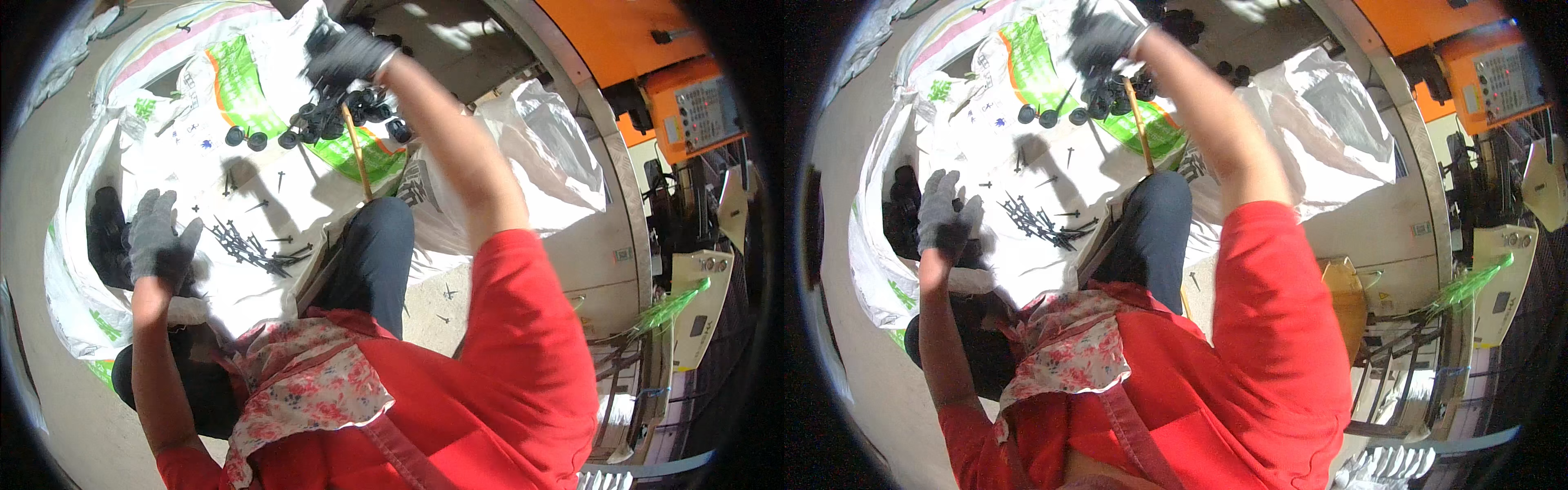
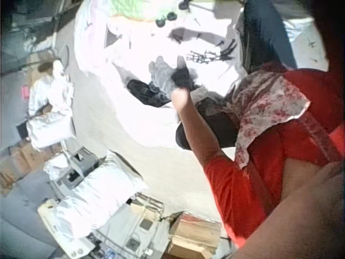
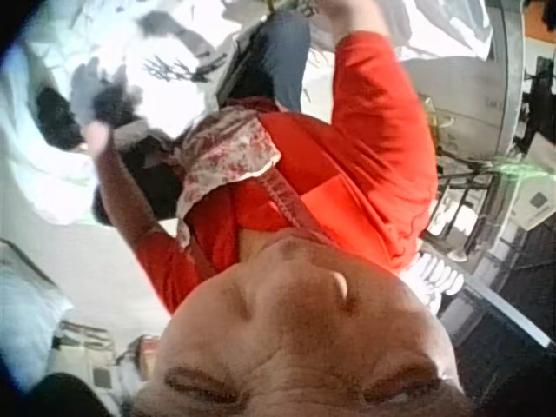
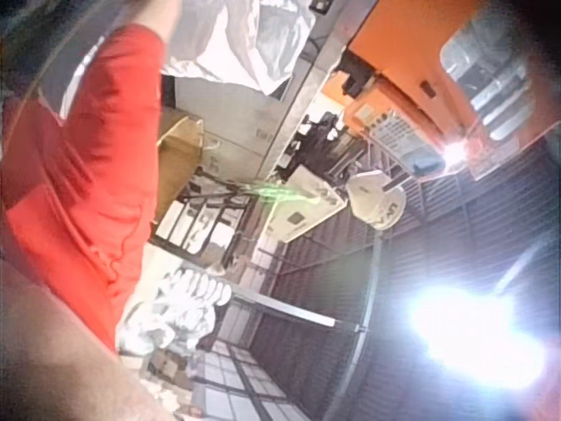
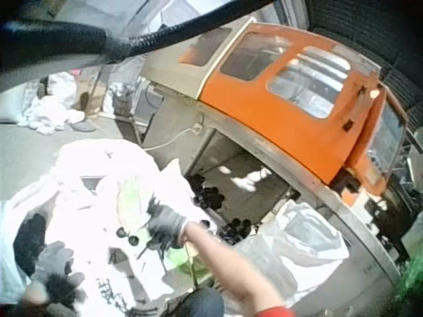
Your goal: The person sits on the floor and repeatedly picks up black plastic caps and metal nails, inserting the nails into the caps one at a time. The assembled units are placed into a white sack beside them.
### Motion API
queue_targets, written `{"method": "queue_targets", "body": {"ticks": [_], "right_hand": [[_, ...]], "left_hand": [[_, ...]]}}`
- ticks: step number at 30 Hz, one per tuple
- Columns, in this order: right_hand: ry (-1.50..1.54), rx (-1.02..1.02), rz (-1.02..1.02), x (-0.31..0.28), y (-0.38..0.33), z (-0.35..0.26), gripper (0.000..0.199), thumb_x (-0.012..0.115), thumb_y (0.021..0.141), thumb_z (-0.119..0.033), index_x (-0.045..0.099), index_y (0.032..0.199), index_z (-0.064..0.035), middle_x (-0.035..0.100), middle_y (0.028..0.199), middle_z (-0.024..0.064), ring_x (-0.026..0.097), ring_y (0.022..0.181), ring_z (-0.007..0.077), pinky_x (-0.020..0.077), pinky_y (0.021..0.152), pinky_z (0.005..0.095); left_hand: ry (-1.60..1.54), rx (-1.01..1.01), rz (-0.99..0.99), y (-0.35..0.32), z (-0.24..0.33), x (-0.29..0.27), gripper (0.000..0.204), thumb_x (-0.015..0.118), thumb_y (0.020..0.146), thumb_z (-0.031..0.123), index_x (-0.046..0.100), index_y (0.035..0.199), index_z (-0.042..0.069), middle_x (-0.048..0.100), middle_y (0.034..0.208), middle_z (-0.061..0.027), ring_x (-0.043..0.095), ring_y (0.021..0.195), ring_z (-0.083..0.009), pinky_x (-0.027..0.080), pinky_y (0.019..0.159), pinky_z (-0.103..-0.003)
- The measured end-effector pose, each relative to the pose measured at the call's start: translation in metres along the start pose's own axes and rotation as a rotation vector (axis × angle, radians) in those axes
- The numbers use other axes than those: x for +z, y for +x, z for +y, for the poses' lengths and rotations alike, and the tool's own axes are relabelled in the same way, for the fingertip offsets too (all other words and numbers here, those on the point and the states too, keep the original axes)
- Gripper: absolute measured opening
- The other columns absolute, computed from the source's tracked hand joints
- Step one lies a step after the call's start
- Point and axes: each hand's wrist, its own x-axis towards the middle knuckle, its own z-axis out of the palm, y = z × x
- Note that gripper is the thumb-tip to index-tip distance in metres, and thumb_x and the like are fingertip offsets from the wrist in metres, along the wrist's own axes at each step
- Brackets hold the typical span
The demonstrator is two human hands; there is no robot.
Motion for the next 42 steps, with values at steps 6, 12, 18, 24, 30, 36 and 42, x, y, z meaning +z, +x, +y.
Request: {"method": "queue_targets", "body": {"ticks": [6, 12, 18, 24, 30, 36, 42], "right_hand": [[-0.204, -0.037, 0.614, -0.140, -0.169, -0.055, 0.020, 0.068, 0.075, -0.021, 0.064, 0.076, -0.0020, 0.061, 0.066, 0.0047, 0.056, 0.057, 0.0115, 0.0478, 0.052, 0.0288], [-0.885, 0.580, 0.699, -0.207, -0.266, 0.032, 0.038, 0.065, 0.078, -0.038, 0.065, 0.100, -0.0064, 0.065, 0.091, 0.0107, 0.061, 0.083, 0.0212, 0.0472, 0.073, 0.0345], [-1.865, -0.473, 0.395, -0.240, -0.175, 0.082, 0.029, 0.060, 0.086, -0.026, 0.063, 0.108, -0.0078, 0.064, 0.093, 0.0125, 0.063, 0.083, 0.0267, 0.0513, 0.075, 0.0354], [0.009, -0.167, -0.053, 0.114, -0.039, 0.054, 0.059, 0.073, 0.077, -0.029, 0.049, 0.126, -0.0064, 0.063, 0.101, 0.0087, 0.061, 0.079, 0.0153, 0.0514, 0.072, 0.0277], [-0.678, 0.155, -0.678, 0.319, -0.003, 0.136, 0.089, 0.075, 0.066, -0.041, 0.032, 0.138, -0.0092, 0.041, 0.133, 0.0230, 0.043, 0.122, 0.0361, 0.0423, 0.097, 0.0404], [-0.420, 0.158, -0.302, 0.374, 0.008, 0.149, 0.048, 0.062, 0.077, -0.031, 0.050, 0.118, -0.0084, 0.057, 0.109, 0.0191, 0.056, 0.105, 0.0340, 0.0434, 0.091, 0.0393], [-0.185, -0.003, 0.301, 0.368, 0.042, 0.144, 0.043, 0.059, 0.080, -0.021, 0.052, 0.115, 0.0026, 0.059, 0.102, 0.0184, 0.060, 0.085, 0.0299, 0.0491, 0.078, 0.0344]], "left_hand": [[0.016, 0.090, 0.064, 0.001, -0.014, 0.008, 0.054, 0.071, 0.074, 0.022, 0.052, 0.120, 0.001, 0.045, 0.126, -0.0240, 0.047, 0.114, -0.0376, 0.041, 0.095, -0.038], [-0.165, 0.420, 0.419, -0.011, -0.054, 0.032, 0.041, 0.066, 0.077, 0.022, 0.056, 0.112, 0.003, 0.054, 0.116, -0.0215, 0.049, 0.111, -0.0371, 0.039, 0.095, -0.041], [0.541, 0.464, 0.528, -0.002, -0.071, 0.025, 0.027, 0.065, 0.073, 0.029, 0.062, 0.091, 0.009, 0.055, 0.104, -0.0192, 0.055, 0.096, -0.0302, 0.044, 0.084, -0.036], [-0.004, -0.013, 0.197, 0.001, -0.024, -0.001, 0.052, 0.065, 0.075, 0.040, 0.058, 0.115, 0.007, 0.053, 0.122, -0.0160, 0.049, 0.114, -0.0306, 0.037, 0.099, -0.039], [0.057, 0.057, 0.347, -0.008, -0.050, 0.010, 0.048, 0.069, 0.073, 0.035, 0.058, 0.111, 0.006, 0.056, 0.112, -0.0151, 0.055, 0.102, -0.0323, 0.045, 0.088, -0.040], [-0.036, -0.037, 0.181, -0.009, -0.036, -0.006, 0.045, 0.073, 0.069, 0.028, 0.058, 0.105, 0.005, 0.056, 0.106, -0.0157, 0.057, 0.095, -0.0325, 0.047, 0.081, -0.040], [-0.051, 0.007, 0.250, -0.013, -0.044, 0.005, 0.046, 0.071, 0.070, 0.026, 0.055, 0.108, 0.005, 0.055, 0.108, -0.0169, 0.055, 0.098, -0.0331, 0.045, 0.084, -0.041]]}}
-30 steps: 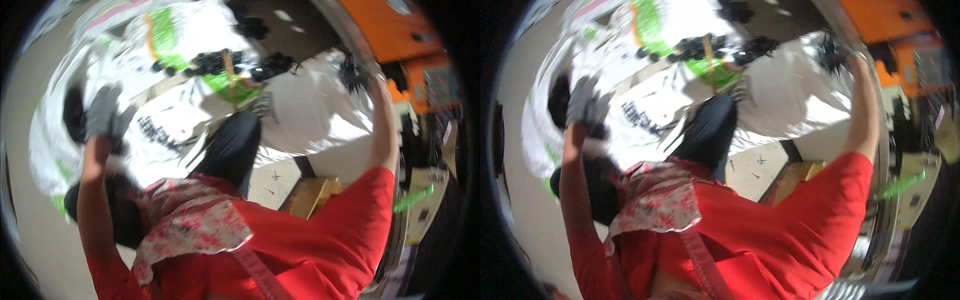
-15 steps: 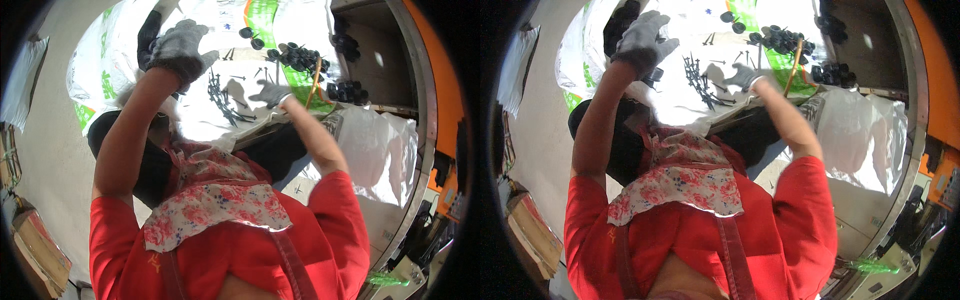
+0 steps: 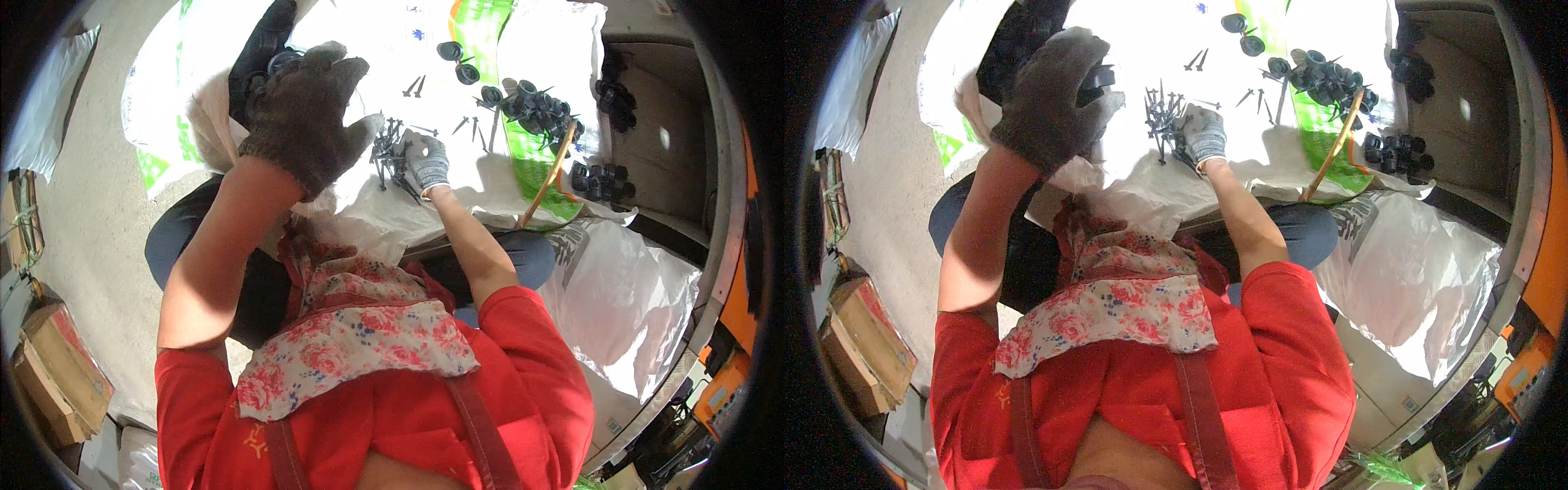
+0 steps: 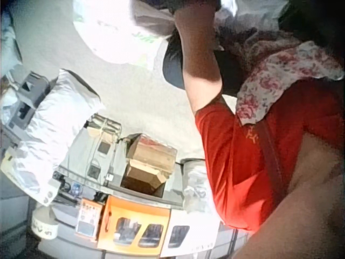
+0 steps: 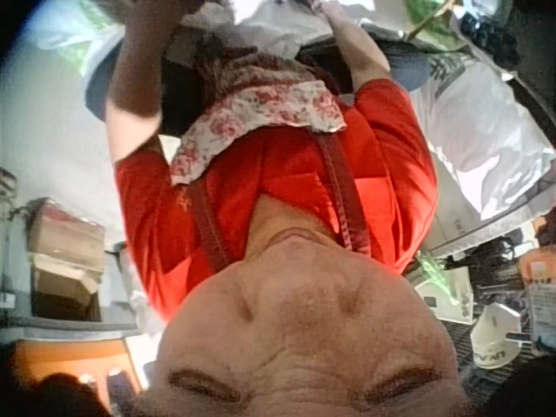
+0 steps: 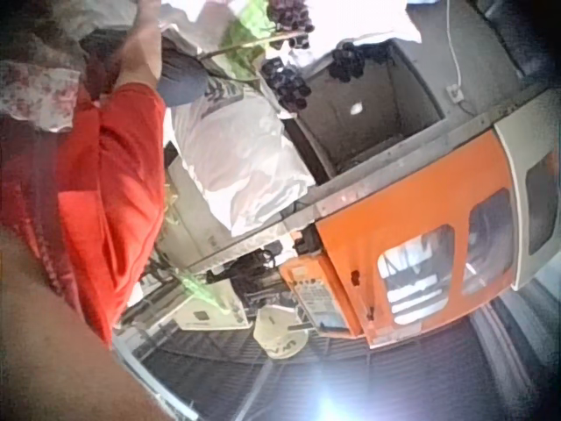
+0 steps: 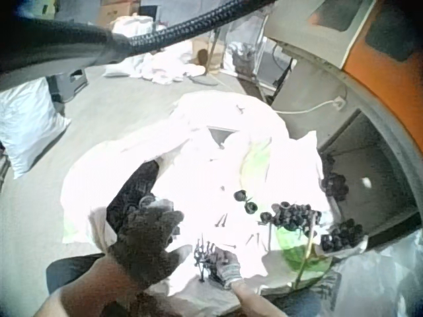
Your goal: The person sits on the floor and repeatedly picks up black plastic caps and metal nails, inserting the nails into the caps one at a time. The assembled units are placed into a white sack beside them.
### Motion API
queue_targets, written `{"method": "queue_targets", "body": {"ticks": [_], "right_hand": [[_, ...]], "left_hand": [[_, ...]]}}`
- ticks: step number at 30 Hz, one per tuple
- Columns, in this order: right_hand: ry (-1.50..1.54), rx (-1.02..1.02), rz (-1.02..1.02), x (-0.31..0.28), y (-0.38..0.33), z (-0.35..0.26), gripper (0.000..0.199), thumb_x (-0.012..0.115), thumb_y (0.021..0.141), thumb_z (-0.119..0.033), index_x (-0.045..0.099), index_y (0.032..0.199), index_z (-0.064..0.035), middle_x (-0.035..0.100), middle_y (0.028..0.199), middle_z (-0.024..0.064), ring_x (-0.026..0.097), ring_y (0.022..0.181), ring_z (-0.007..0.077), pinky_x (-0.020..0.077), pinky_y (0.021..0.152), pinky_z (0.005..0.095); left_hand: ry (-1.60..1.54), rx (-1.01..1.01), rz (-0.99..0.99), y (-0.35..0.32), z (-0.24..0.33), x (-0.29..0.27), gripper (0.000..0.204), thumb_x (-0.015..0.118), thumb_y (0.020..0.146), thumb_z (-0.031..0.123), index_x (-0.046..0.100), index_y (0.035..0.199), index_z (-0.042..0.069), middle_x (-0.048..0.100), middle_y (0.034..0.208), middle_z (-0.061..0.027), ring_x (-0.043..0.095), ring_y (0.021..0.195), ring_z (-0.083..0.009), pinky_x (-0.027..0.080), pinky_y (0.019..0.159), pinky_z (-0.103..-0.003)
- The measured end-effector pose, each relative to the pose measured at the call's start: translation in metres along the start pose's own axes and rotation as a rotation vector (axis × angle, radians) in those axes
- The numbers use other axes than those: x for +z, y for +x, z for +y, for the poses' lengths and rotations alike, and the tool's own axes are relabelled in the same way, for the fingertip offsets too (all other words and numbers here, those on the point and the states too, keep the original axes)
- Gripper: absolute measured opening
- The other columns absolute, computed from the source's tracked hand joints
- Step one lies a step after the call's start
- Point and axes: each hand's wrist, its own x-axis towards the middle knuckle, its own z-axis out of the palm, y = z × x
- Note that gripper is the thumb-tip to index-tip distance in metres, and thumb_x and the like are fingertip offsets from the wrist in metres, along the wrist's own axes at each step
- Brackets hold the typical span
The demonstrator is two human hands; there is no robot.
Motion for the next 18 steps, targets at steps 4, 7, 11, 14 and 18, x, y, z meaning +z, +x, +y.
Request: {"method": "queue_targets", "body": {"ticks": [4, 7, 11, 14, 18], "right_hand": [[0.119, 0.388, -0.362, 0.013, 0.014, 0.027, 0.057, 0.048, 0.084, -0.047, 0.047, 0.120, -0.0027, 0.050, 0.123, 0.0143, 0.044, 0.114, 0.0323, 0.0301, 0.099, 0.0440], [-0.008, 0.092, -0.229, 0.061, 0.034, 0.047, 0.065, 0.050, 0.081, -0.053, 0.044, 0.124, -0.0057, 0.050, 0.124, 0.0140, 0.036, 0.122, 0.0365, 0.0243, 0.103, 0.0425], [-0.011, 0.187, -0.427, 0.051, 0.057, -0.024, 0.070, 0.059, 0.074, -0.053, 0.042, 0.126, -0.0094, 0.042, 0.132, 0.0173, 0.022, 0.131, 0.0404, 0.0204, 0.106, 0.0484], [-0.187, 0.061, -0.476, 0.062, 0.051, -0.027, 0.056, 0.060, 0.074, -0.044, 0.047, 0.122, -0.0186, 0.035, 0.136, 0.0155, 0.027, 0.128, 0.0387, 0.0246, 0.102, 0.0539], [-0.309, -0.069, -0.500, 0.065, 0.026, -0.012, 0.038, 0.058, 0.078, -0.031, 0.055, 0.114, -0.0242, 0.036, 0.133, 0.0114, 0.032, 0.126, 0.0325, 0.0279, 0.098, 0.0575]], "left_hand": [[-0.045, -0.003, -0.046, 0.001, 0.003, 0.000, 0.048, 0.068, 0.073, 0.029, 0.054, 0.112, 0.007, 0.053, 0.114, -0.0176, 0.053, 0.102, -0.0339, 0.042, 0.088, -0.045], [-0.026, 0.014, -0.073, 0.001, 0.006, -0.001, 0.047, 0.070, 0.072, 0.026, 0.053, 0.110, 0.006, 0.052, 0.115, -0.0183, 0.051, 0.106, -0.0355, 0.040, 0.092, -0.044], [0.021, 0.001, -0.091, -0.005, 0.003, -0.007, 0.048, 0.072, 0.072, 0.026, 0.054, 0.113, 0.008, 0.051, 0.119, -0.0184, 0.048, 0.112, -0.0360, 0.038, 0.095, -0.044], [0.024, -0.020, -0.127, -0.004, 0.003, -0.009, 0.049, 0.072, 0.071, 0.026, 0.054, 0.114, 0.010, 0.051, 0.119, -0.0180, 0.048, 0.113, -0.0356, 0.038, 0.096, -0.044], [0.029, -0.035, -0.195, -0.002, 0.008, -0.013, 0.049, 0.072, 0.070, 0.025, 0.054, 0.114, 0.010, 0.052, 0.119, -0.0175, 0.048, 0.113, -0.0349, 0.038, 0.096, -0.044]]}}
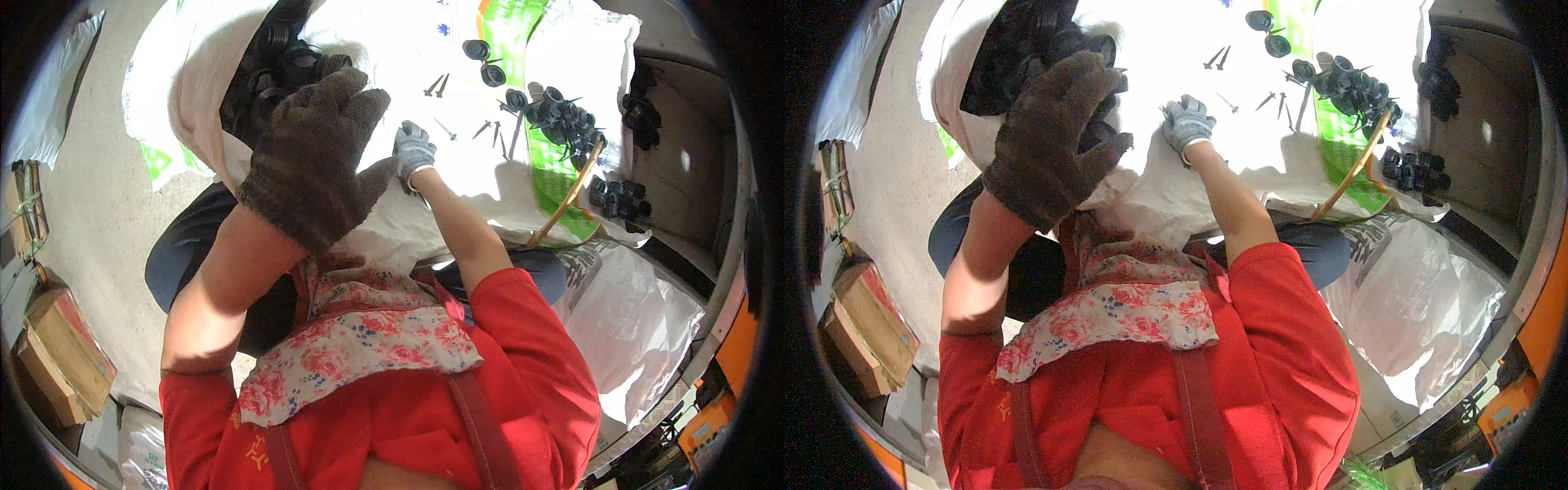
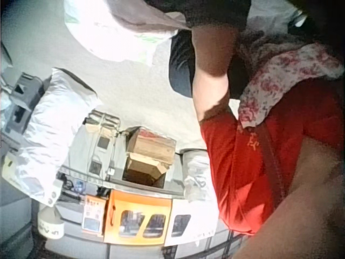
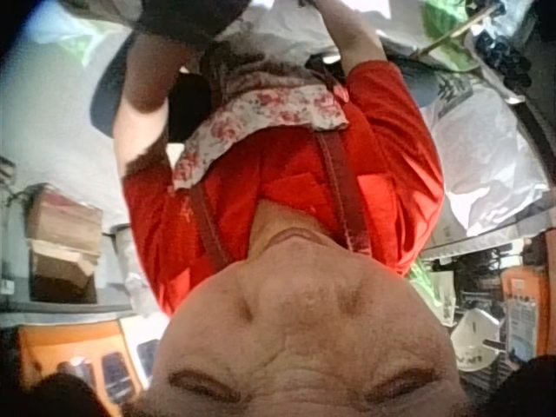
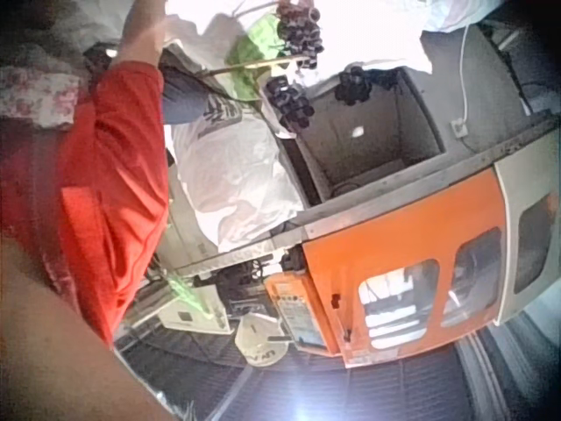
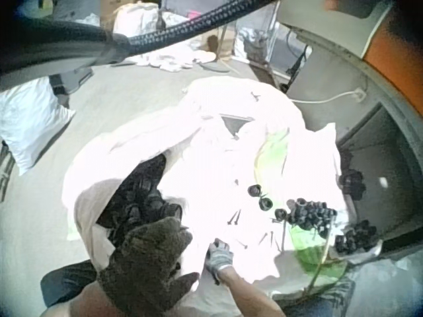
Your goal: The person sits on the floor and repeatedly picks up black plastic caps and metal nails, inserting the nails into the caps one at a time. The assembled units are placed into a white sack beside them.
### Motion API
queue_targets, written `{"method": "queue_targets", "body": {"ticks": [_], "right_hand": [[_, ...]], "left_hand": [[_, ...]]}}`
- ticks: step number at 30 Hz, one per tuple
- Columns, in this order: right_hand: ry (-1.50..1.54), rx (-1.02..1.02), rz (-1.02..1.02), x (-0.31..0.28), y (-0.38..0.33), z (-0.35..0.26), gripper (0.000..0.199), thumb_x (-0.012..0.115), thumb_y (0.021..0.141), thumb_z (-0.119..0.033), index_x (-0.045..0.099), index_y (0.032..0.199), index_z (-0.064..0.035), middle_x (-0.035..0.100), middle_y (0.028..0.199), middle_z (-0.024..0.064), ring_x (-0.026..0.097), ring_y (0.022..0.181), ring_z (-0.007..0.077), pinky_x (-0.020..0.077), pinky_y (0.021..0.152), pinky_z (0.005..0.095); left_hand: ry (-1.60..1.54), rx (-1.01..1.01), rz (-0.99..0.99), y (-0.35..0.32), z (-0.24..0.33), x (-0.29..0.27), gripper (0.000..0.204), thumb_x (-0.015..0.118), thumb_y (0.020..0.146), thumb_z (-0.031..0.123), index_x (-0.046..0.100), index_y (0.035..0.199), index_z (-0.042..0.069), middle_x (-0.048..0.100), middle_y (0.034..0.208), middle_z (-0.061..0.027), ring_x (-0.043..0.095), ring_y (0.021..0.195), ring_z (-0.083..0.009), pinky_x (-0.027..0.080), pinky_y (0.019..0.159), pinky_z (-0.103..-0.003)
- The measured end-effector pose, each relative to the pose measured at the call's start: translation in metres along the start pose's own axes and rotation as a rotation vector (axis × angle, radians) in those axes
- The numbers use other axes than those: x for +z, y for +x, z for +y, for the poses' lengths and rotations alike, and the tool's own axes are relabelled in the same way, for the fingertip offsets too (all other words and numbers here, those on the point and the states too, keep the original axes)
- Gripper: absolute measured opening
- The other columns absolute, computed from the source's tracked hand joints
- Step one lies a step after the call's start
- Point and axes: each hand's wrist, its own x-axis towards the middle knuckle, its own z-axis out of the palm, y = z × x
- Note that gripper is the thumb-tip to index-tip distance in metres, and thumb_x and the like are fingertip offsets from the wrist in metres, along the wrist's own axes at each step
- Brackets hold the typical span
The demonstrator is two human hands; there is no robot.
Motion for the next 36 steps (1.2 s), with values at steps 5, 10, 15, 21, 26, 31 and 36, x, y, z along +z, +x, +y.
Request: {"method": "queue_targets", "body": {"ticks": [5, 10, 15, 21, 26, 31, 36], "right_hand": [[-0.052, 0.008, -0.087, -0.012, -0.049, 0.015, 0.037, 0.054, 0.082, -0.029, 0.052, 0.119, -0.0232, 0.037, 0.135, 0.0132, 0.033, 0.126, 0.0334, 0.0309, 0.098, 0.0538], [0.025, 0.032, -0.020, 0.012, -0.083, 0.034, 0.038, 0.053, 0.083, -0.032, 0.052, 0.119, -0.0196, 0.039, 0.134, 0.0162, 0.042, 0.117, 0.0377, 0.0373, 0.096, 0.0501], [-0.049, -0.010, -0.180, 0.011, -0.087, 0.044, 0.045, 0.051, 0.080, -0.014, 0.047, 0.125, -0.0174, 0.043, 0.128, 0.0184, 0.046, 0.112, 0.0395, 0.0396, 0.095, 0.0481], [0.721, -0.057, -0.307, 0.009, -0.085, 0.054, 0.049, 0.055, 0.075, 0.001, 0.048, 0.124, 0.0002, 0.055, 0.119, 0.0083, 0.052, 0.111, 0.0202, 0.0437, 0.093, 0.0311], [1.535, 0.305, -0.215, -0.055, -0.094, 0.062, 0.032, 0.062, 0.067, 0.006, 0.060, 0.099, 0.0043, 0.063, 0.077, 0.0090, 0.062, 0.064, 0.0192, 0.0522, 0.056, 0.0305], [0.996, -0.273, 0.172, -0.220, -0.115, 0.100, 0.014, 0.066, 0.068, -0.004, 0.062, 0.080, 0.0002, 0.062, 0.070, 0.0088, 0.062, 0.064, 0.0203, 0.0517, 0.057, 0.0295], [1.000, -0.134, 0.583, -0.444, -0.270, 0.100, 0.022, 0.063, 0.074, -0.007, 0.061, 0.096, -0.0046, 0.063, 0.090, 0.0032, 0.062, 0.076, 0.0164, 0.0511, 0.071, 0.0291]], "left_hand": [[-0.017, 0.034, 0.052, -0.003, 0.001, 0.004, 0.048, 0.071, 0.071, 0.023, 0.054, 0.114, 0.010, 0.053, 0.116, -0.0176, 0.050, 0.110, -0.0346, 0.041, 0.093, -0.044], [-0.012, 0.099, 0.086, -0.002, 0.001, 0.009, 0.048, 0.069, 0.072, 0.024, 0.052, 0.114, 0.007, 0.054, 0.113, -0.0181, 0.053, 0.104, -0.0348, 0.042, 0.089, -0.044], [-0.058, 0.115, 0.091, -0.002, -0.001, 0.014, 0.047, 0.064, 0.076, 0.029, 0.051, 0.113, 0.004, 0.052, 0.113, -0.0179, 0.054, 0.100, -0.0343, 0.041, 0.087, -0.047], [-0.093, 0.105, 0.069, 0.001, -0.004, 0.015, 0.043, 0.067, 0.076, 0.028, 0.052, 0.108, 0.003, 0.056, 0.101, -0.0173, 0.056, 0.093, -0.0338, 0.045, 0.082, -0.044], [-0.063, 0.048, -0.034, 0.012, 0.012, 0.002, 0.044, 0.066, 0.076, 0.028, 0.054, 0.108, 0.000, 0.057, 0.100, -0.0181, 0.057, 0.096, -0.0330, 0.046, 0.085, -0.043], [-0.051, 0.007, -0.056, 0.017, 0.024, 0.008, 0.048, 0.063, 0.077, 0.034, 0.055, 0.111, 0.001, 0.055, 0.113, -0.0189, 0.054, 0.106, -0.0333, 0.044, 0.091, -0.042], [0.049, 0.442, 0.383, 0.013, -0.008, 0.033, 0.017, 0.068, 0.072, 0.013, 0.062, 0.084, 0.002, 0.058, 0.098, -0.0165, 0.060, 0.092, -0.0312, 0.052, 0.076, -0.038]]}}
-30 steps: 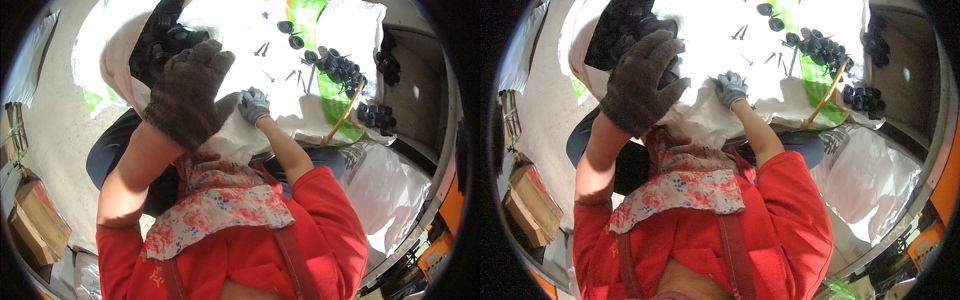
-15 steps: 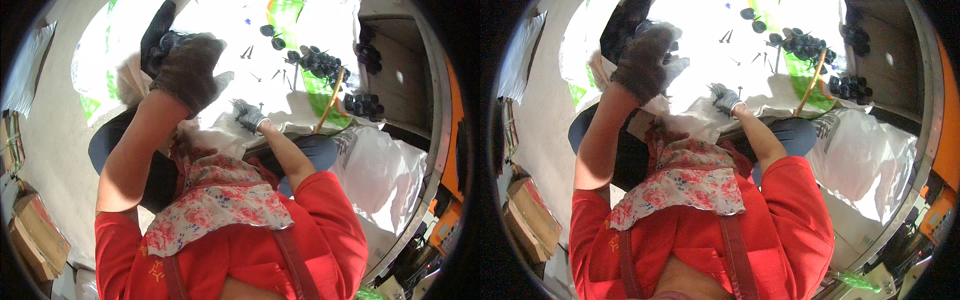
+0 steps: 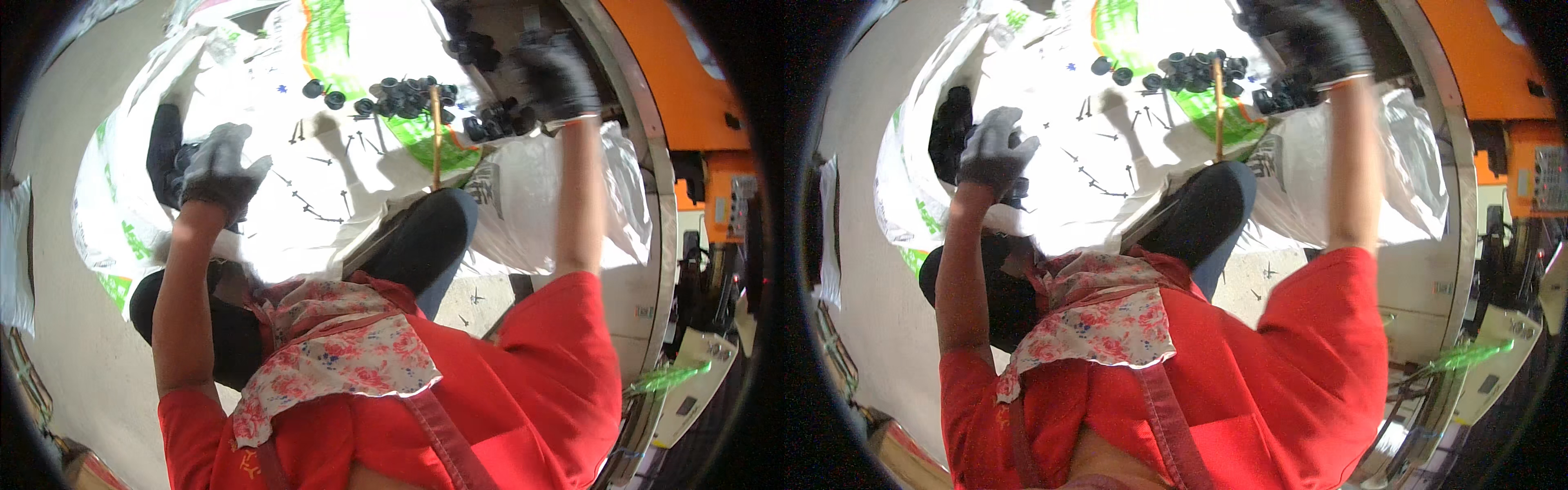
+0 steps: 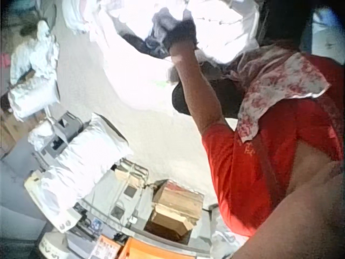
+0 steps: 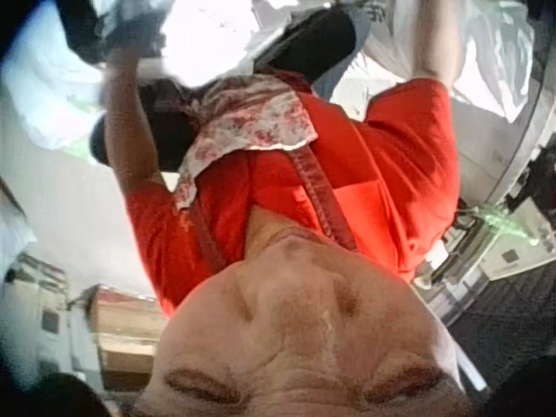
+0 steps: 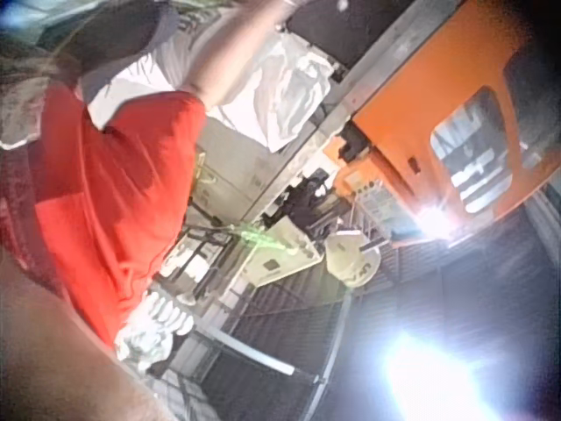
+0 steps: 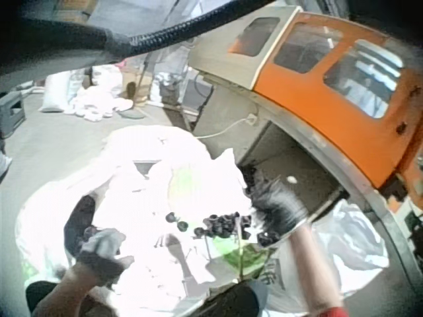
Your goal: The person sits on the floor and repeatedly picks up black plastic caps and metal nails, inserting the nails into the caps one at a time. The assembled units are placed into a white sack beside them.
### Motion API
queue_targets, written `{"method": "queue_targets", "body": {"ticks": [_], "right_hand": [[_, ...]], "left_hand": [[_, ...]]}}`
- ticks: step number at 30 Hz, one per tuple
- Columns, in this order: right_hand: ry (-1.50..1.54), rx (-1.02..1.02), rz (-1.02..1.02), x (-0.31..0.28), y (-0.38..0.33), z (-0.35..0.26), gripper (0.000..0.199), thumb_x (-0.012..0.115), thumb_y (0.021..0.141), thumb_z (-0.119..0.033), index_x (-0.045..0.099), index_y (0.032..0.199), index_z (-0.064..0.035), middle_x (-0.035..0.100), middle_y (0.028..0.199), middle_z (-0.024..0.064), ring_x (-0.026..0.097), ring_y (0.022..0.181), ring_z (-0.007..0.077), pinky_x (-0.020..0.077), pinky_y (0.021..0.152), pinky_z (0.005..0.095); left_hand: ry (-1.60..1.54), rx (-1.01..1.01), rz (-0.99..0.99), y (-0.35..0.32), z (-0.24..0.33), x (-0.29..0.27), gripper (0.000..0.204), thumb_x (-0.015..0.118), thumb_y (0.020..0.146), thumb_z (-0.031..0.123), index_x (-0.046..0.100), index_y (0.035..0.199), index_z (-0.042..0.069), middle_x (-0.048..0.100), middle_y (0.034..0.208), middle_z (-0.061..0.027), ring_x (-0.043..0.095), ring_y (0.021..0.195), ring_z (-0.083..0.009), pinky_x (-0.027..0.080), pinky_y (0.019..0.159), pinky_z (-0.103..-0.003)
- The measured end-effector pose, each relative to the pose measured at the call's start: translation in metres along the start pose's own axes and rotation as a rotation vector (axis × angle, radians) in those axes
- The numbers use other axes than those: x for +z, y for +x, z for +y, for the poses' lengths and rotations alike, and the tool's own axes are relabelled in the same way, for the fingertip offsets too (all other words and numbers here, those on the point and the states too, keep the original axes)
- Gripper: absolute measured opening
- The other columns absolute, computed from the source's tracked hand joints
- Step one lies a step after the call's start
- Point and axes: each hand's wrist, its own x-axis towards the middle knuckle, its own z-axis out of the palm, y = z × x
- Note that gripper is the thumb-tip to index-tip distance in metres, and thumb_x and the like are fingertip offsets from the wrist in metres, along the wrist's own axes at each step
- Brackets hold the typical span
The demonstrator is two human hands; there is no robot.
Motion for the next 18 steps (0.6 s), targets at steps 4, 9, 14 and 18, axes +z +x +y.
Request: {"method": "queue_targets", "body": {"ticks": [4, 9, 14, 18], "right_hand": [[-0.212, -0.269, 0.444, -0.110, -0.062, -0.098, 0.026, 0.063, 0.080, -0.011, 0.061, 0.105, -0.0048, 0.063, 0.089, 0.0049, 0.061, 0.074, 0.0154, 0.0514, 0.065, 0.0270], [-1.649, 0.302, 0.457, -0.271, -0.115, -0.073, 0.043, 0.056, 0.085, -0.035, 0.055, 0.115, -0.0047, 0.061, 0.102, 0.0158, 0.056, 0.099, 0.0272, 0.0439, 0.088, 0.0354], [-1.919, -0.002, 0.653, -0.199, -0.138, -0.080, 0.031, 0.054, 0.086, -0.029, 0.065, 0.103, -0.0047, 0.062, 0.103, 0.0171, 0.053, 0.108, 0.0324, 0.0408, 0.094, 0.0383], [-1.417, -0.588, 0.479, -0.086, -0.169, -0.021, 0.020, 0.062, 0.083, -0.012, 0.065, 0.101, -0.0038, 0.064, 0.103, 0.0143, 0.062, 0.095, 0.0243, 0.0481, 0.082, 0.0324]], "left_hand": [[0.046, 0.201, -0.009, 0.008, 0.007, -0.014, 0.021, 0.069, 0.072, 0.010, 0.060, 0.088, 0.000, 0.056, 0.100, -0.0174, 0.060, 0.088, -0.0306, 0.053, 0.072, -0.036], [-0.259, -0.338, -0.328, 0.015, 0.023, -0.012, 0.044, 0.068, 0.074, 0.025, 0.057, 0.107, -0.002, 0.057, 0.108, -0.0199, 0.056, 0.099, -0.0334, 0.045, 0.086, -0.037], [-0.247, -0.370, -0.405, 0.012, 0.018, -0.009, 0.050, 0.066, 0.076, 0.033, 0.057, 0.111, -0.001, 0.057, 0.112, -0.0210, 0.053, 0.106, -0.0345, 0.042, 0.093, -0.039], [-0.213, -0.371, -0.450, 0.013, 0.016, -0.002, 0.050, 0.066, 0.076, 0.033, 0.057, 0.112, -0.001, 0.056, 0.113, -0.0209, 0.053, 0.107, -0.0343, 0.041, 0.093, -0.039]]}}
